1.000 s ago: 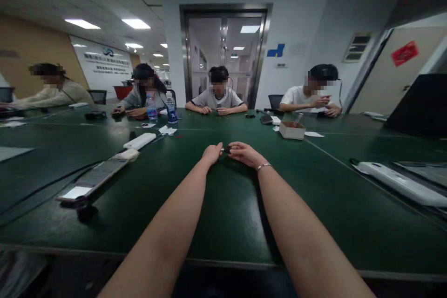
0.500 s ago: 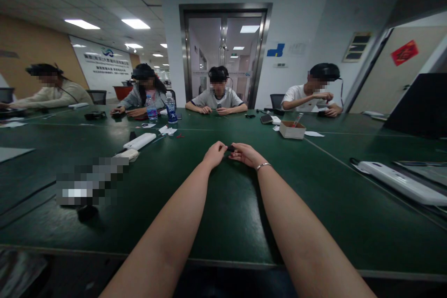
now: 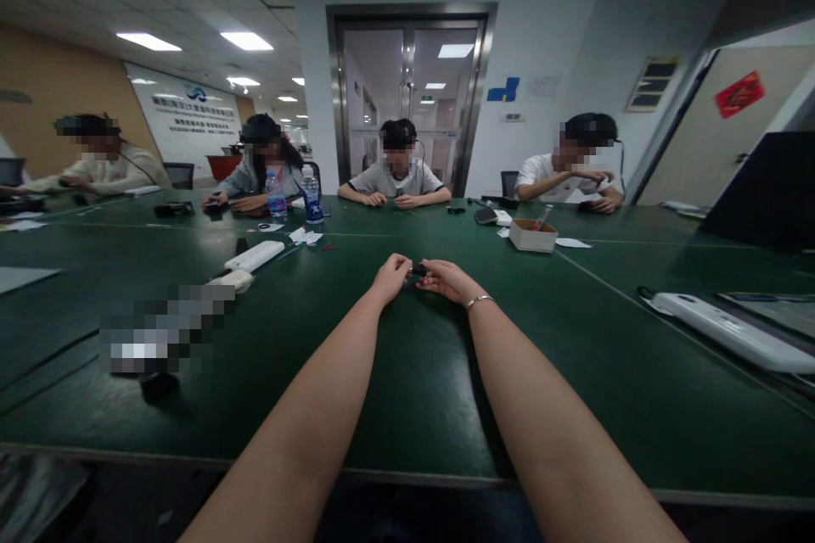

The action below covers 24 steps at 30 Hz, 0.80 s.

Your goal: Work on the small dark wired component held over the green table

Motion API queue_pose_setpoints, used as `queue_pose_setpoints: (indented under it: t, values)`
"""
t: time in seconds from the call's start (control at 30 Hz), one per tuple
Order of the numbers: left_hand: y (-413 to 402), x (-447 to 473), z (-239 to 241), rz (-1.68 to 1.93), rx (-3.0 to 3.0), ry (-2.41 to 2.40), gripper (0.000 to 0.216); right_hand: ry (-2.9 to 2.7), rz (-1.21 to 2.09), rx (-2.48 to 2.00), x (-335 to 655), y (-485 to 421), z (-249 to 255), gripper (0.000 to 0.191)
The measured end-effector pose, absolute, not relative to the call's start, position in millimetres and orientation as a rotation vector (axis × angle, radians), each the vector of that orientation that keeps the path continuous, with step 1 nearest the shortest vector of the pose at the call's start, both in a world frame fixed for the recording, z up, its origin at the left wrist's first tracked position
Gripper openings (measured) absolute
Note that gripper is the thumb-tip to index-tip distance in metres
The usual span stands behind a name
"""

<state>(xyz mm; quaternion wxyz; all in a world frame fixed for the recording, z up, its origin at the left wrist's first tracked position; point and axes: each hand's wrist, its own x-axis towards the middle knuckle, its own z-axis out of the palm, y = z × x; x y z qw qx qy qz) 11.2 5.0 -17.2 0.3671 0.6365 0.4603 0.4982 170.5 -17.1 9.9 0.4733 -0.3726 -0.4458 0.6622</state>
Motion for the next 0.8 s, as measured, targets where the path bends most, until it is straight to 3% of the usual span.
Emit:
queue_pose_setpoints:
  t: [0.8]
  values:
    - [6.3,9.9,-17.9,1.200,1.656,1.219,0.016,-1.131,1.636,-0.904,171.9,-16.9,9.9,0.008]
